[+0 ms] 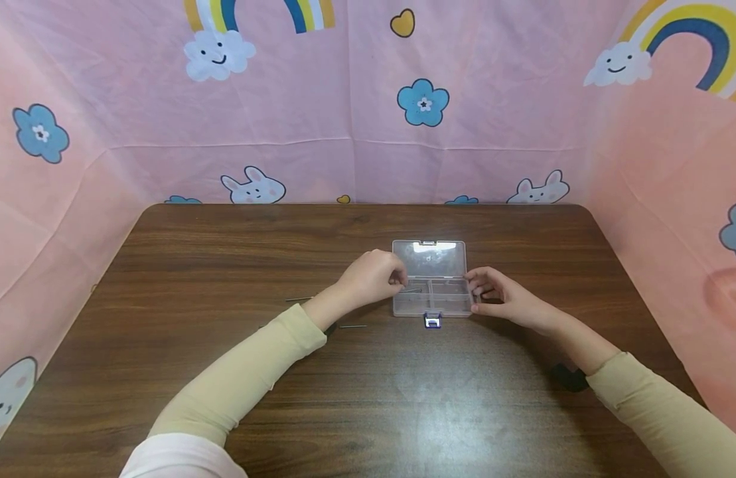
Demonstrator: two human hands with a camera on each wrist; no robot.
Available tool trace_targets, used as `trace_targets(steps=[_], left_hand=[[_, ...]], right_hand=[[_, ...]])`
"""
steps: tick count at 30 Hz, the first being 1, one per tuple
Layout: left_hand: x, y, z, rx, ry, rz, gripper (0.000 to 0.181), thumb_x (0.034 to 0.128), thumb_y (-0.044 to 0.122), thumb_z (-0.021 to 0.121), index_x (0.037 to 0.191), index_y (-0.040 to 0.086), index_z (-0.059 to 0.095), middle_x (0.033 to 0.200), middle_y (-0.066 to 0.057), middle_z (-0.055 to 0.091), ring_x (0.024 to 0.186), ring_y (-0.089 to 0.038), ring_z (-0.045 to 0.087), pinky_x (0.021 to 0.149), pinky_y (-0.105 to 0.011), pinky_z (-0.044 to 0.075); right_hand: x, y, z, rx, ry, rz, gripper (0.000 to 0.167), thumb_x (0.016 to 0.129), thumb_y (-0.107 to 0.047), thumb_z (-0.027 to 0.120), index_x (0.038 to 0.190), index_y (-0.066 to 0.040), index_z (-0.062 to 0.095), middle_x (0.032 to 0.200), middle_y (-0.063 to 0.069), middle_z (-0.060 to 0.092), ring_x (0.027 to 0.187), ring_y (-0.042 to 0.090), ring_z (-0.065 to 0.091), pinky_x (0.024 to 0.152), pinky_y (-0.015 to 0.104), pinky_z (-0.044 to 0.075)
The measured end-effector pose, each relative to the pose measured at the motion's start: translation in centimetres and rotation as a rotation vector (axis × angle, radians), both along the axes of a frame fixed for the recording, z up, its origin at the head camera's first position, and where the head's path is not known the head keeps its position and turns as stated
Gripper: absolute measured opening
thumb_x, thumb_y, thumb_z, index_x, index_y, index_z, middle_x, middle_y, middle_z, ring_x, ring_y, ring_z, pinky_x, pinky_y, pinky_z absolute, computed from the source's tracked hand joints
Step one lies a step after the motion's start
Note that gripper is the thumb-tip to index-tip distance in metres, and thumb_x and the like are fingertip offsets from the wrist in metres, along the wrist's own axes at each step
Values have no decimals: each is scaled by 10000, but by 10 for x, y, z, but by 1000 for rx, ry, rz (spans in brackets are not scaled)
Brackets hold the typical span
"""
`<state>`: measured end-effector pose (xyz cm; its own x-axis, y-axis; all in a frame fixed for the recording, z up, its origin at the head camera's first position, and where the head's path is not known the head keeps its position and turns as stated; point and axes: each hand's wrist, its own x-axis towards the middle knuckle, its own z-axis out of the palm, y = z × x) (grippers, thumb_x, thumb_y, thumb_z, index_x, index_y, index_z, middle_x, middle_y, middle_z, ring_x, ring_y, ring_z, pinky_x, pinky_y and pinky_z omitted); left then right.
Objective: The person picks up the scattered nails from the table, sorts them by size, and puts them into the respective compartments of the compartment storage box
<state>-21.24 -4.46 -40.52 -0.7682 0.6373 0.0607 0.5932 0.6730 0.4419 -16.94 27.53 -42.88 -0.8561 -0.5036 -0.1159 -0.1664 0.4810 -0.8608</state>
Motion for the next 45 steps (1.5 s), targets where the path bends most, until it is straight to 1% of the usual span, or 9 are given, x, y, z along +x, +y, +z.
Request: trace_targets(steps=[3,8,12,17,24,30,36,40,45], left_hand=[[0,-2,1,4,-1,-2,94,928,51,765,928,125,823,919,8,796,774,-91,619,740,-248,542],[1,-7,6,24,20,-5,93,923,46,772,945,121,824,942,6,795,819,-106,657,775,-254,563],[1,-15,10,21,36,12,81,923,56,783,948,124,820,946,1,779,831,-122,661,778,-264,562],[1,-28,11,-4,33,45,54,933,87,792,941,136,813,942,6,767,820,-122,644,767,-270,548],[2,-53,7,11,7,79,53,940,76,788,934,124,810,948,-4,768,811,-125,654,767,-287,563],[3,-76,4,18,-1,125,65,929,65,788,947,122,814,934,-6,766,809,-130,657,772,-315,567],[10,-100,6,21,-16,169,62,930,68,797,964,116,819,973,-24,790,829,-148,695,782,-352,598],[13,-116,7,26,-12,178,53,923,69,804,960,106,813,973,-34,793,842,-163,713,791,-374,607],[16,-137,8,39,-20,205,73,920,65,800,986,95,810,982,-38,790,860,-173,707,805,-374,598]], right_hand=[[1,0,-1,-4,0,0,549,981,-44,735,1460,25,477,1320,212,583,1164,230,572,1009,168,481],[1,0,-1,-9,-2,-2,548,979,-43,736,1457,30,478,1315,213,584,1156,221,572,1011,170,479],[2,0,-1,-11,-6,-5,548,983,-43,731,1460,33,473,1321,216,581,1160,213,569,1016,171,477],[3,1,0,-10,-11,-10,550,984,-45,728,1463,34,469,1327,221,575,1168,215,563,1016,165,470],[1,0,-1,-8,-10,-8,546,989,-45,722,1465,27,464,1324,218,567,1169,214,550,1007,160,460],[0,0,1,1,-11,-12,551,988,-52,728,1468,20,469,1326,213,573,1173,223,557,1006,152,461],[0,1,0,-9,-13,1,547,992,-46,720,1469,28,463,1320,213,568,1174,243,551,1000,144,462],[-1,0,-1,-13,-6,8,544,993,-45,719,1467,29,463,1319,212,572,1176,242,556,1001,147,468],[0,0,0,3,-8,5,553,992,-51,725,1472,21,461,1326,211,575,1183,247,559,1001,144,467]])
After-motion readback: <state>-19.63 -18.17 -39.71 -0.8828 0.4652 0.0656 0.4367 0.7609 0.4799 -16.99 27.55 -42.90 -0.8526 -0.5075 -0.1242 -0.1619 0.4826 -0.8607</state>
